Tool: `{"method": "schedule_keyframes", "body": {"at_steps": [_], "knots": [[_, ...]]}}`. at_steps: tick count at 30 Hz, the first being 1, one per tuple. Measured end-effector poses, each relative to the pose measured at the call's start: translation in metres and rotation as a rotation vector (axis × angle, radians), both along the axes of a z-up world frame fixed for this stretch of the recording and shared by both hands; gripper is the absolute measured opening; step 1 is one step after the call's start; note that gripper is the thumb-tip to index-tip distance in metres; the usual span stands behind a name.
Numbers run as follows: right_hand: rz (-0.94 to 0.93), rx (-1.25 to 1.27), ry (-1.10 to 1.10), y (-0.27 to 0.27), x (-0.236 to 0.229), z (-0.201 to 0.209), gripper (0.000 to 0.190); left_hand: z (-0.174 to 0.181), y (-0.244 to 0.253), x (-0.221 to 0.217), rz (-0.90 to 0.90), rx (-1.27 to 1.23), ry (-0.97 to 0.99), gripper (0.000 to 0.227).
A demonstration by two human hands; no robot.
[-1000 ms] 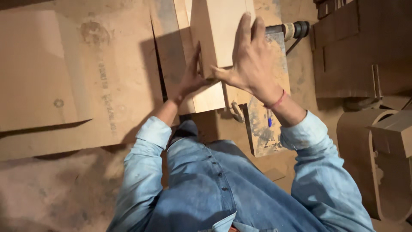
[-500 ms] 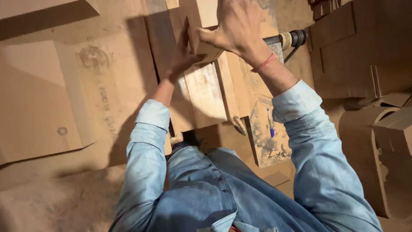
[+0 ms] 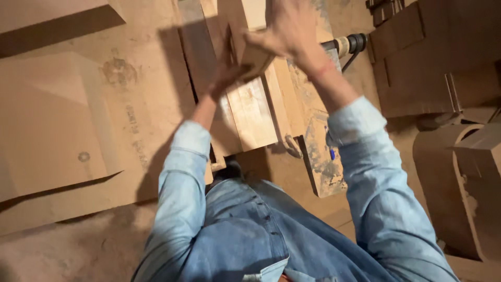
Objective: The person repeatedly sands the edges and faces of rectangular wooden boards by hand on a workbench. They pick up each board, rub it against a sanding surface, flip it, and place it back down, continuing the cycle with multiple pieces.
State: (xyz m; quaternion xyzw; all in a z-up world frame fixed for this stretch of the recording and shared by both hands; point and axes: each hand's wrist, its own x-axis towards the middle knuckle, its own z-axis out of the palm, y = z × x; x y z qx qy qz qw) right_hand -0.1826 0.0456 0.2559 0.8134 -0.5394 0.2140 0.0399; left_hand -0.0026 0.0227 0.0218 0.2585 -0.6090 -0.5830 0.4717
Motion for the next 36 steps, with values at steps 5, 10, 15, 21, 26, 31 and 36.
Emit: {"method": "schedule_keyframes", "body": {"at_steps": [5,10,15,21,26,31,36], "knots": [[-0.096,0.146,-0.043,0.141,0.004,0.015,0.124,0.054,0.15,0.002,-0.056,0.136,0.189,0.094],[-0.143,0.146,-0.041,0.263,0.026,0.043,0.122,0.125,0.265,0.016,-0.01,0.222,0.318,0.083],[-0.014,0.189,0.014,0.305,0.075,0.046,0.12,0.179,0.306,0.062,0.301,0.343,0.083,0.071],[0.226,-0.028,0.178,0.345,0.179,0.013,0.109,0.162,0.332,0.158,0.653,0.199,-0.069,0.099],[0.619,0.313,0.06,0.372,0.214,-0.024,0.108,0.092,0.371,0.215,0.751,0.453,-0.115,0.113],[0.736,0.622,-0.42,0.363,0.161,-0.075,0.087,0.005,0.419,0.224,0.907,0.634,0.254,0.092],[0.386,0.561,-0.549,0.37,0.094,-0.101,0.057,-0.062,0.411,0.213,0.997,0.639,0.579,0.063]]}}
